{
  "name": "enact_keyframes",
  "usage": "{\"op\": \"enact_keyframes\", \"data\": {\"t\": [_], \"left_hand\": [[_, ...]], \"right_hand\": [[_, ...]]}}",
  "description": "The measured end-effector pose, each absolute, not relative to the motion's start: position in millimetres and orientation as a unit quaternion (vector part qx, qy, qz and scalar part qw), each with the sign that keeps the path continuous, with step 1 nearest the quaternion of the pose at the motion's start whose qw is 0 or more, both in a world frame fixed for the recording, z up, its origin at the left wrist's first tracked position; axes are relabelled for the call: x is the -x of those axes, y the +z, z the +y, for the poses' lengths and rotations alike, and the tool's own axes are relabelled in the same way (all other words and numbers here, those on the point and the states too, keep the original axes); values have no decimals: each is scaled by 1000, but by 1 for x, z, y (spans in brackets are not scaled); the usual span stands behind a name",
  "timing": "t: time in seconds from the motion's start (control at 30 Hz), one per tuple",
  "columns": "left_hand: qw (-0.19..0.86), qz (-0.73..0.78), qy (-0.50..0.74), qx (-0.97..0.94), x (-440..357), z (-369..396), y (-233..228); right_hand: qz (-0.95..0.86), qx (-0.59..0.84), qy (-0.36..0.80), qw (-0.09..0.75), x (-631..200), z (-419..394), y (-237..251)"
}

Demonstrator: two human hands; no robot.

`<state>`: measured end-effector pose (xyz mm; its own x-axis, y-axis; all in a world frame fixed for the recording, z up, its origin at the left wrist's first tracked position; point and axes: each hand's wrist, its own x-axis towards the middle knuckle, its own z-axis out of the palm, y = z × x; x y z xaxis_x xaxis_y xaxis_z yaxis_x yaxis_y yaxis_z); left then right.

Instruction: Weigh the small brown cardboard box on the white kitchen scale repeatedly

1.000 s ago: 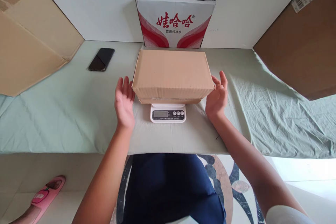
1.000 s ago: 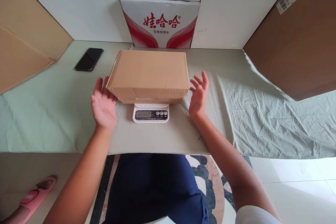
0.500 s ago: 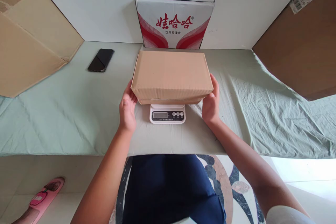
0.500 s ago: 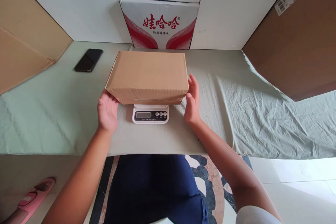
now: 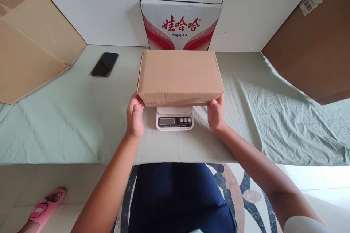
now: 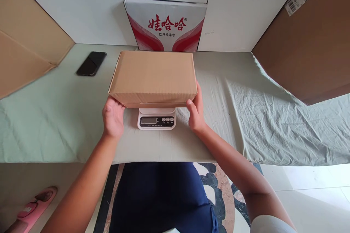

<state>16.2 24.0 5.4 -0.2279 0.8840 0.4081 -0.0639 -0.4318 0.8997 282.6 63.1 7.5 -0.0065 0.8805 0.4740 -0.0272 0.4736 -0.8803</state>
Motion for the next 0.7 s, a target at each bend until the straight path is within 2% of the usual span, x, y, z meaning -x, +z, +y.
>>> {"op": "enact_keyframes", "data": {"t": [0.27,0.43,0.7], "left_hand": [[385,368,673,-513,-18,105,30],[426,395,661,-475,-20,156,12],[454,389,656,-461,-13,169,-12]], "right_hand": [[-643,340,316,609,-280,148,21],[-621,378,332,601,-271,185,5],[-598,400,395,571,-272,193,-2]]}}
